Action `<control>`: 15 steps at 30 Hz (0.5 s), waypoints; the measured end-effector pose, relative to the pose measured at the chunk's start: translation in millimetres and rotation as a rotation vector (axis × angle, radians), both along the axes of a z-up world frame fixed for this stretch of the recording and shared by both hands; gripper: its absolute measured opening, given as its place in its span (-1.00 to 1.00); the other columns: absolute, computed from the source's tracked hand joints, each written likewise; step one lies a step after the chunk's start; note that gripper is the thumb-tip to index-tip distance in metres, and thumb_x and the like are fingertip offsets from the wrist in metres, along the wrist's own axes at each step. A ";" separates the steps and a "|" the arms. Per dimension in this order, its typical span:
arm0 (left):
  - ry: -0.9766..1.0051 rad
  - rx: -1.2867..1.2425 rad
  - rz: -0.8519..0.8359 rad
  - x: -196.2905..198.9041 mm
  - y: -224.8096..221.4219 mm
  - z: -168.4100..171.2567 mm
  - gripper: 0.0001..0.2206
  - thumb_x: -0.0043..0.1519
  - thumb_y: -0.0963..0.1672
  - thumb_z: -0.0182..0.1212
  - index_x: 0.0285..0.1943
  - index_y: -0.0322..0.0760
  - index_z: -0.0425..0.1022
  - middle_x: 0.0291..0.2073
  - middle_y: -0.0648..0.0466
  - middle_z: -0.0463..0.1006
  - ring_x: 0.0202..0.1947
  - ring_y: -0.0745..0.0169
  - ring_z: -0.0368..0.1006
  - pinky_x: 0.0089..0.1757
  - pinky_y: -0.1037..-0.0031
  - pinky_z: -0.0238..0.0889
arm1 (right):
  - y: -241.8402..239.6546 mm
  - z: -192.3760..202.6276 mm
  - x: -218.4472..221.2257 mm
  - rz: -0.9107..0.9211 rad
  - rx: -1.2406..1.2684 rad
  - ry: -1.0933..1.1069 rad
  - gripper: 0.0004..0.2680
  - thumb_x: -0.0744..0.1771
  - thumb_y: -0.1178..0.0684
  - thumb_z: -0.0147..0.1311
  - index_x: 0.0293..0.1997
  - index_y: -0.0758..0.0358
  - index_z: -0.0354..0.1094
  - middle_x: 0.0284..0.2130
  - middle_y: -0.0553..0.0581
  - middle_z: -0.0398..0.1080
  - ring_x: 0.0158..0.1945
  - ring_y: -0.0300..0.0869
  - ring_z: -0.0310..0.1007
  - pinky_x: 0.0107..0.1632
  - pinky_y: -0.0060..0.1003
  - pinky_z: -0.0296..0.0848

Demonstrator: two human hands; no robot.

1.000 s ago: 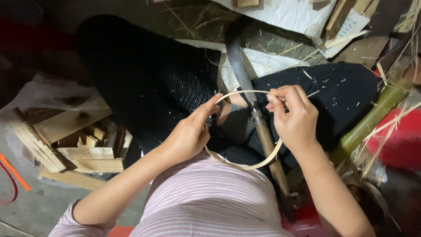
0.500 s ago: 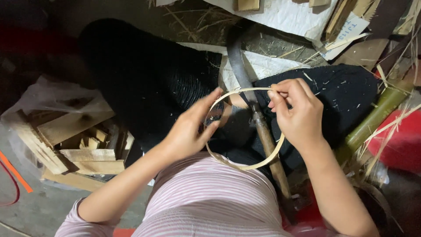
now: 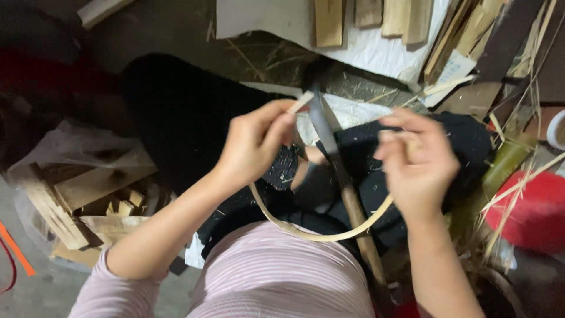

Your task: Shaving a thin strip of wood with a curved blade and bending it into a circular frame.

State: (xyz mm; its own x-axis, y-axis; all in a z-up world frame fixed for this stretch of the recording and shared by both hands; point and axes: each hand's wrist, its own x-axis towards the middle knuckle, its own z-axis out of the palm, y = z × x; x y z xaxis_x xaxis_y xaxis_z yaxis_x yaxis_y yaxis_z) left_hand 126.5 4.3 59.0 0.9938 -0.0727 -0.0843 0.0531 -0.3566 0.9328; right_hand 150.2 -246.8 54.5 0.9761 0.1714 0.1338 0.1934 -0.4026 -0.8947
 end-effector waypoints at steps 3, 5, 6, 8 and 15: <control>0.048 -0.060 0.183 2.5 16.3 23.3 -0.72 0.41 -0.21 -0.05 0.23 -0.29 0.51 -0.57 0.19 0.44 -0.59 0.52 0.23 -0.51 0.66 0.07 | -27.6 -15.2 10.3 -0.177 0.323 0.102 -0.73 0.42 0.44 -0.07 0.27 0.46 0.20 -0.05 0.27 0.45 -0.49 -0.37 0.21 -0.48 -0.56 0.24; 0.085 -0.276 0.321 -0.3 26.6 22.7 -0.61 0.47 -0.03 -0.17 0.32 -0.27 0.45 -0.57 0.15 0.44 -0.68 0.55 0.16 -0.58 0.72 -0.01 | -41.2 -25.3 17.1 -0.513 0.435 0.311 -0.84 0.47 0.08 -0.12 0.16 0.15 0.34 -0.19 0.08 0.46 -0.58 -0.46 0.17 -0.60 -0.61 -0.05; 0.072 -0.269 0.331 2.7 32.5 27.9 -0.61 0.47 -0.03 -0.17 0.32 -0.27 0.45 -0.57 0.15 0.44 -0.68 0.55 0.16 -0.58 0.72 -0.01 | -43.1 -32.7 19.2 -0.497 0.445 0.306 -0.84 0.47 0.08 -0.12 0.16 0.15 0.34 -0.19 0.08 0.46 -0.58 -0.46 0.17 -0.60 -0.61 -0.05; 0.101 -0.516 0.486 8.1 43.6 38.9 -0.69 0.43 -0.03 -0.04 0.18 -0.24 0.50 -0.62 0.22 0.37 -0.67 0.62 0.04 -0.60 0.73 -0.18 | -47.5 -48.0 20.8 -0.576 0.518 0.390 -0.84 0.45 0.01 -0.06 0.11 0.15 0.37 -0.28 0.00 0.45 -0.58 -0.49 0.16 -0.59 -0.63 -0.09; -0.429 -0.403 0.595 -25.7 193.6 60.1 -0.67 0.62 0.02 -0.09 0.44 -0.02 0.46 -0.15 0.13 0.42 -0.46 0.56 0.20 -0.45 0.58 0.15 | -12.9 -57.0 21.7 -0.433 0.894 0.537 -0.77 0.44 0.03 -0.07 0.16 0.31 0.36 -0.23 0.07 0.43 -0.40 -0.38 0.29 -0.47 -0.60 0.14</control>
